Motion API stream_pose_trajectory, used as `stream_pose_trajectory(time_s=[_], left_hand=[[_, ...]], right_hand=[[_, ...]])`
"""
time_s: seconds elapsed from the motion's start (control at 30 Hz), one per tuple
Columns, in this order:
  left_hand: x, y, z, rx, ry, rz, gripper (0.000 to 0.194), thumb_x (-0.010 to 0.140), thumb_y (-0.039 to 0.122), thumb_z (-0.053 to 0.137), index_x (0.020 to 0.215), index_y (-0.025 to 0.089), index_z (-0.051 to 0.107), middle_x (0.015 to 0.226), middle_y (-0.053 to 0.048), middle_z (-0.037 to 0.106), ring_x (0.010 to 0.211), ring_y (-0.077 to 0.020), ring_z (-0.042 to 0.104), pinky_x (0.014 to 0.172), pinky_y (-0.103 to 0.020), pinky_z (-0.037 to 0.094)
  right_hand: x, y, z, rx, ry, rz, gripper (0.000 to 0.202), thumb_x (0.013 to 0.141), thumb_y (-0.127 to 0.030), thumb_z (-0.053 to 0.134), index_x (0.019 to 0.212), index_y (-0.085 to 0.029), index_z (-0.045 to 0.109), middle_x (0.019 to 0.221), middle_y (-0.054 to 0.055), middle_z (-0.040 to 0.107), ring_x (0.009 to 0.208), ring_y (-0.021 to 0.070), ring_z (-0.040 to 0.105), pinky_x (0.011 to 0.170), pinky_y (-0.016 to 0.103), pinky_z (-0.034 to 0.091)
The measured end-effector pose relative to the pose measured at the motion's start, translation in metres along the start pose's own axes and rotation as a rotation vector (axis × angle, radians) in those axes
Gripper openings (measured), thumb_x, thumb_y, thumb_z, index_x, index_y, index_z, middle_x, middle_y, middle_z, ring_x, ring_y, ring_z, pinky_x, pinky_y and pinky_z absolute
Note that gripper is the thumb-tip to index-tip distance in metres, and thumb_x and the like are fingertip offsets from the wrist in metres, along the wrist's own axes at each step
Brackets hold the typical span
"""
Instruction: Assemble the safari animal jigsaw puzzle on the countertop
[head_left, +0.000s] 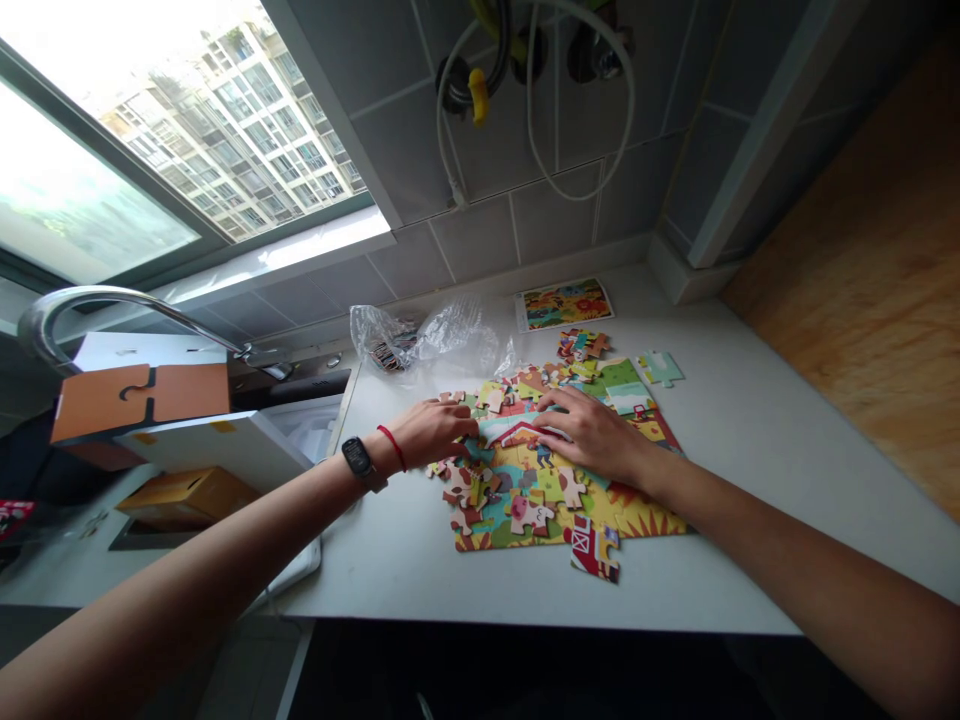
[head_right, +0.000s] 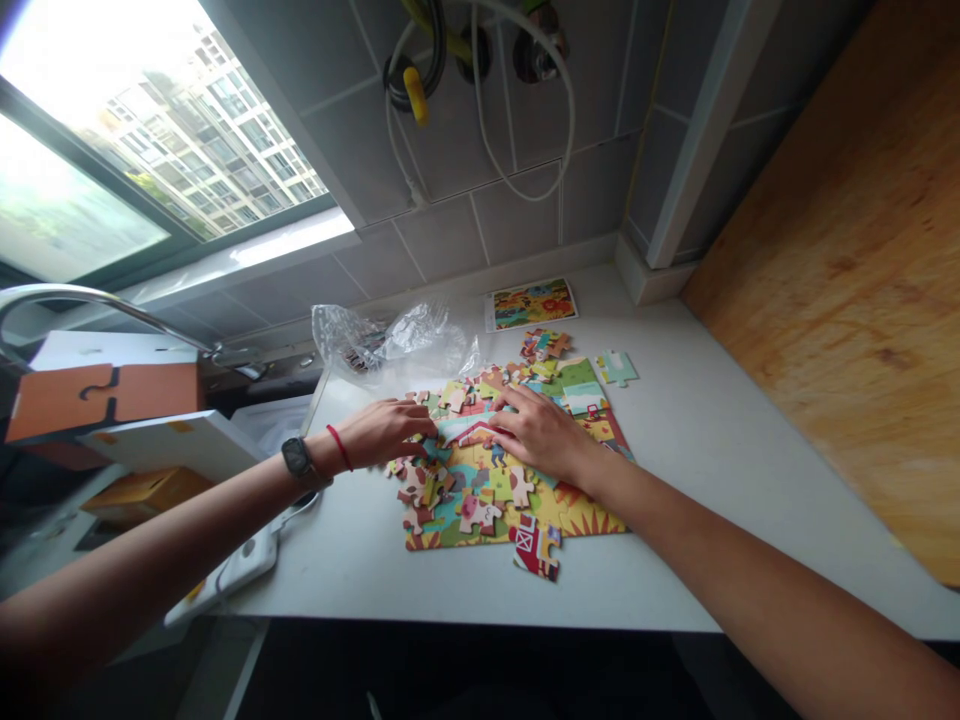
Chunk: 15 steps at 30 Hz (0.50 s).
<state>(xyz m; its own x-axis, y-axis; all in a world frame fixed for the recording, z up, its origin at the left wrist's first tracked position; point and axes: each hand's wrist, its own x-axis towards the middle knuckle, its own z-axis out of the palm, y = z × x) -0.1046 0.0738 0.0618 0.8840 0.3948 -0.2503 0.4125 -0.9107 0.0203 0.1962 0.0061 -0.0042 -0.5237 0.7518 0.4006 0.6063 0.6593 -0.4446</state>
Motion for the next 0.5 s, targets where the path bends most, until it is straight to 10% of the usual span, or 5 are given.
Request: stream_pose_trajectory(time_s=[0.5], left_hand=[[-0.0022, 0.0028, -0.0096, -0.176, -0.15, -0.152, 0.026, 0.081, 0.028, 0.09, 0.095, 0.021, 0.069, 0.097, -0.002, 0.075, 0.085, -0.0212, 0.07, 0.067, -0.028, 0.044]], right_hand=[[0.0009, 0.0018, 0.0011, 0.013, -0.051, 0.011, 0.014, 0.1, -0.022, 0.067, 0.105, -0.019, 0.08, 0.116, 0.013, 0.075, 0.108, 0.0281, 0.071, 0.097, 0.046, 0.059]])
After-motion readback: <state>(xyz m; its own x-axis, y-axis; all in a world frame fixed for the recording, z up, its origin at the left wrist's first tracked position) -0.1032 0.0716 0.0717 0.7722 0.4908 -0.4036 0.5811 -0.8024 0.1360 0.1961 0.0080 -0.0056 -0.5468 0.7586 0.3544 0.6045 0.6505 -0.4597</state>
